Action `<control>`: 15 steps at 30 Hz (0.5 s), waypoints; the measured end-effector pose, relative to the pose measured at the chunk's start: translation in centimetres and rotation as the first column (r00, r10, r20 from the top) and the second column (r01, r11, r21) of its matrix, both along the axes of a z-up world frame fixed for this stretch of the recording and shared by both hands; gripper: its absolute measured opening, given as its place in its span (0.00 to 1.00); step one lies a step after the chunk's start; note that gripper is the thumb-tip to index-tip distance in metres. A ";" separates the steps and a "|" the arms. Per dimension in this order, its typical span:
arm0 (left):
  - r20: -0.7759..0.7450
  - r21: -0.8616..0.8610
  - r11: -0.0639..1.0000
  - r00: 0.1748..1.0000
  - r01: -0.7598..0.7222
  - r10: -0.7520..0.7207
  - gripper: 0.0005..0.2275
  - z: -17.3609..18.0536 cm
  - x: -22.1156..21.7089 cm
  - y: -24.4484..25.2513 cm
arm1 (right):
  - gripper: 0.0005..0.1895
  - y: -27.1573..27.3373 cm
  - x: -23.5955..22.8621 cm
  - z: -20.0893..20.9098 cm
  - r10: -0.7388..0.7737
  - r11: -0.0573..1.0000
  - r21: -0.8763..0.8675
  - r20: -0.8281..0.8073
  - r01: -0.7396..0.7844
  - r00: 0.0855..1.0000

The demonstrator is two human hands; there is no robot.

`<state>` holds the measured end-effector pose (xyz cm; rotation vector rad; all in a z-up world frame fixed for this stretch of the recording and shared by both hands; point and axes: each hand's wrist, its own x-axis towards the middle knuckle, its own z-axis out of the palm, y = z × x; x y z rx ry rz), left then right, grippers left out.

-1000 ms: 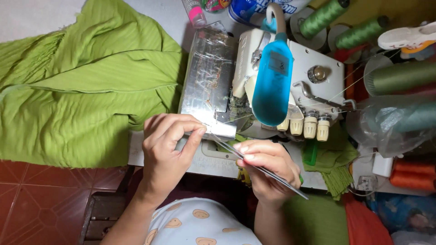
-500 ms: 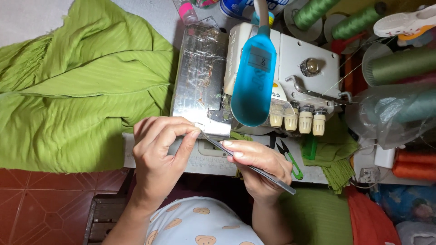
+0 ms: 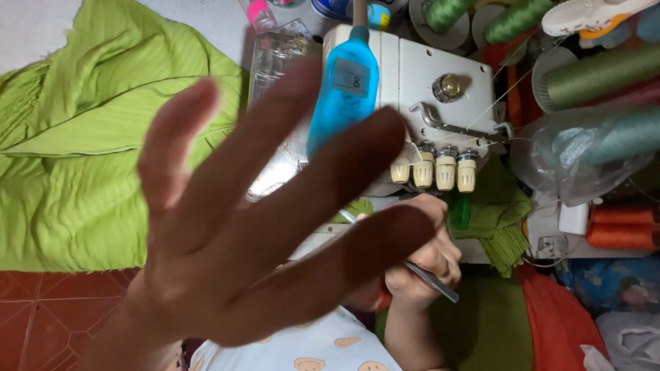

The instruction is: The person threads a sewing machine using a metal tool to guide the thread through the tension assembly and needle area. They manipulate the thread with both hands, pulling it through various guides and occasionally using a blue handheld device to assist with the process.

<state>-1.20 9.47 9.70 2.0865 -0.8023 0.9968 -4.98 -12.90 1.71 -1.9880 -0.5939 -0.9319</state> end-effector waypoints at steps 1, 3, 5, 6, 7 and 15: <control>0.243 0.161 0.985 0.965 0.056 -0.094 0.06 2.0 0.9 -0.9 | 0.08 -1.0 -0.1 -0.6 -0.039 0.999 -0.034 0.037 0.041 0.999; 0.221 0.145 0.986 0.969 0.081 -0.112 0.06 1.5 1.3 -0.3 | 0.05 -0.5 -0.1 0.6 -0.058 0.997 -0.057 0.040 0.061 0.997; 0.194 0.129 0.986 0.972 0.108 -0.132 0.08 0.7 1.2 0.5 | 0.02 -1.1 0.2 0.6 -0.079 0.993 -0.080 0.039 0.082 0.996; 0.174 0.129 0.987 0.977 0.099 -0.120 0.09 0.3 1.0 1.1 | 0.02 -2.0 0.5 0.0 -0.082 0.990 -0.109 0.065 0.088 0.995; 0.153 0.128 0.988 0.983 0.087 -0.106 0.10 -0.2 0.7 1.7 | 0.04 -2.9 0.7 -0.5 -0.080 0.986 -0.140 0.089 0.092 0.993; 0.092 -0.053 0.986 0.984 0.159 -0.154 0.04 -6.0 0.4 3.6 | 0.07 -3.5 1.7 0.2 -0.189 0.921 -0.316 0.149 0.227 0.971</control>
